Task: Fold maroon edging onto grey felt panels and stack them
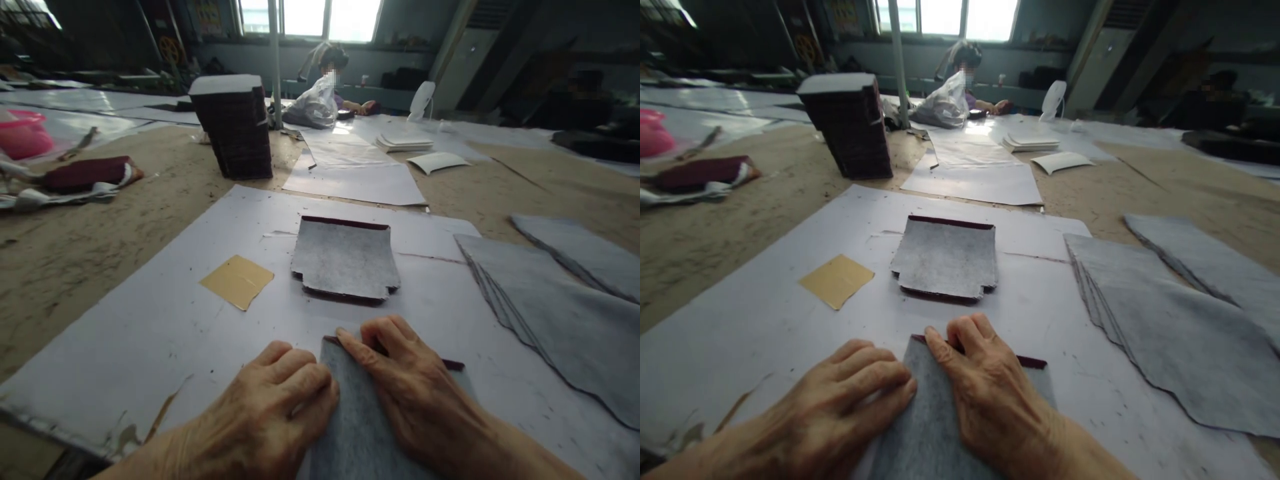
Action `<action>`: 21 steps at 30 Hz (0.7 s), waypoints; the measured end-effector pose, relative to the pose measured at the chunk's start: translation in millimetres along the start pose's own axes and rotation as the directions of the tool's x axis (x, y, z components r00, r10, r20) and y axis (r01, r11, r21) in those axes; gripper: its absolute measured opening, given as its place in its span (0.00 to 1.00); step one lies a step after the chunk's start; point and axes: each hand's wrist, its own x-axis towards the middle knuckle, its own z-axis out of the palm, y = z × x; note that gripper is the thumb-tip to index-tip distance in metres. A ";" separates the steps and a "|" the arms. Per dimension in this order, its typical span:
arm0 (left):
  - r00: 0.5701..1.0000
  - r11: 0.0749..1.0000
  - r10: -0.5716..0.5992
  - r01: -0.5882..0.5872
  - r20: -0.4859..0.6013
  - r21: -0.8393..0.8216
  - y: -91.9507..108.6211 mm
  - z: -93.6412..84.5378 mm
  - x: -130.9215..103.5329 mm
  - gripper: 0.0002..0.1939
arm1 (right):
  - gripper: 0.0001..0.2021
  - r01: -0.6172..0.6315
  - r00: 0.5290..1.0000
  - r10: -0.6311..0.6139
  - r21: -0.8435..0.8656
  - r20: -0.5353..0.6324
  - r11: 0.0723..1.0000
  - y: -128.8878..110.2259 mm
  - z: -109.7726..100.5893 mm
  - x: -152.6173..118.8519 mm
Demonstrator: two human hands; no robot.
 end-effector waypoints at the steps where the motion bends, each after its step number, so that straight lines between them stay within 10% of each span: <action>1: 1.000 1.000 -0.006 0.006 -0.007 0.000 0.0 0.7 -0.2 0.13 | 0.22 0.005 1.000 -0.005 -0.013 0.007 1.000 0.0 0.2 0.2; 21: 1.000 1.000 0.026 -0.026 -0.010 0.013 -3.9 5.2 -3.8 0.14 | 0.28 0.045 0.976 0.028 -0.327 0.215 0.944 -11.5 0.5 17.8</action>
